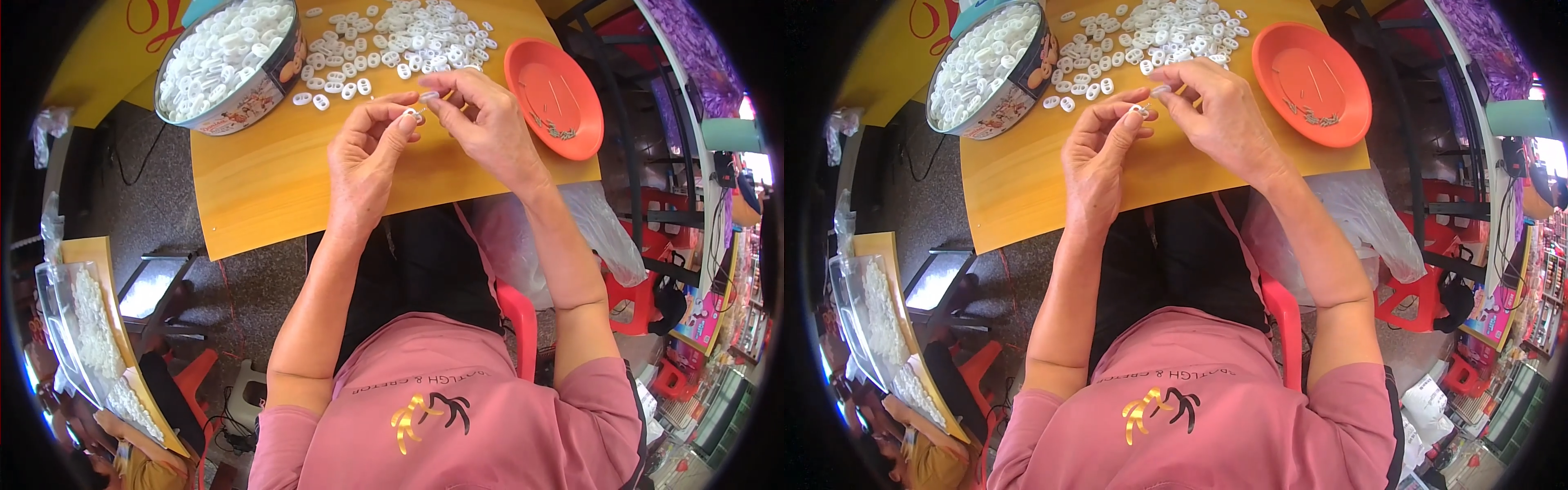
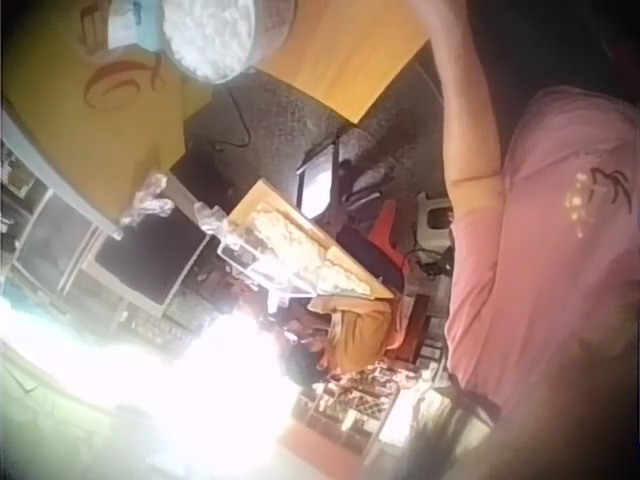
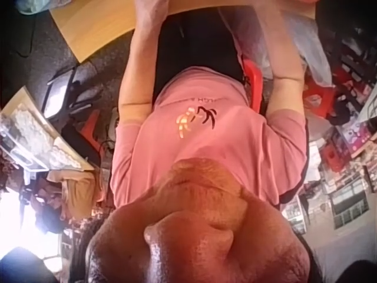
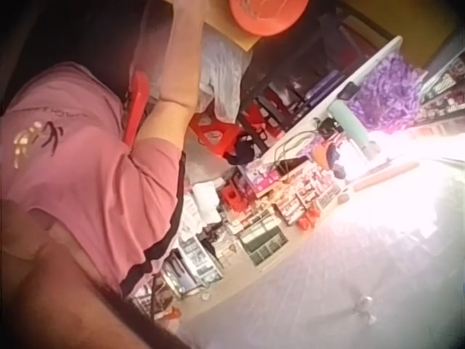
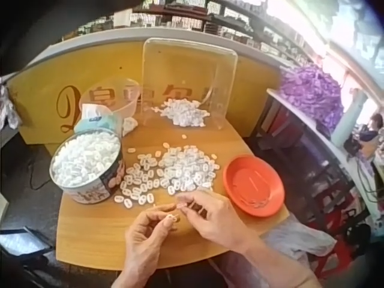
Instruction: Assembling small plastic components by manually inserting metal pins into them at a workbench.
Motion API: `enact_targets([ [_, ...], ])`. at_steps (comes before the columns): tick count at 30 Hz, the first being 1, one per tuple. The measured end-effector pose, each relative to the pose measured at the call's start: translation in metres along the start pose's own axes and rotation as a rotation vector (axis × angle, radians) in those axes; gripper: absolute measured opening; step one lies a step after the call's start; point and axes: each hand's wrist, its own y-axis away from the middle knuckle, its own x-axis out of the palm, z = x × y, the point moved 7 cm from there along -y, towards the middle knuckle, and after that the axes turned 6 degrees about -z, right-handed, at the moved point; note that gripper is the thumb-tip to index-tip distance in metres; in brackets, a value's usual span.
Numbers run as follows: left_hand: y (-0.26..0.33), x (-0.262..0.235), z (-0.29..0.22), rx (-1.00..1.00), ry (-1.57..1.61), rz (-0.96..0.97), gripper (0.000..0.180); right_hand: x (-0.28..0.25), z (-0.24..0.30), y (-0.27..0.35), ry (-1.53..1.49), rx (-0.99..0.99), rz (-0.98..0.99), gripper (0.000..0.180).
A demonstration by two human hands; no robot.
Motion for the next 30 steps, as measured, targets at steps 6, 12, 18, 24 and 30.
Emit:
enact_targets([
  [6, 0.001, 0.001, 0.001, -0.05, 0.034, -0.005, 0.013, 0.007, -0.014, 0.006, -0.21, 0.124, -0.074, 0.018],
  [12, 0.001, -0.004, 0.003, -0.078, 0.037, -0.048, 0.015, 0.007, -0.014, 0.011, -0.357, 0.271, -0.021, 0.023],
  [18, 0.002, -0.004, 0.003, -0.097, 0.006, -0.054, 0.016, 0.006, 0.0, 0.014, -0.42, 0.246, 0.011, 0.023],
  [24, 0.001, -0.001, 0.002, -0.105, -0.021, -0.016, 0.015, 0.004, 0.008, 0.012, -0.24, 0.028, 0.0, 0.019],
  [30, 0.001, -0.002, 0.003, -0.129, -0.007, -0.017, 0.016, 0.005, 0.013, 0.014, -0.176, -0.037, -0.051, 0.017],
])
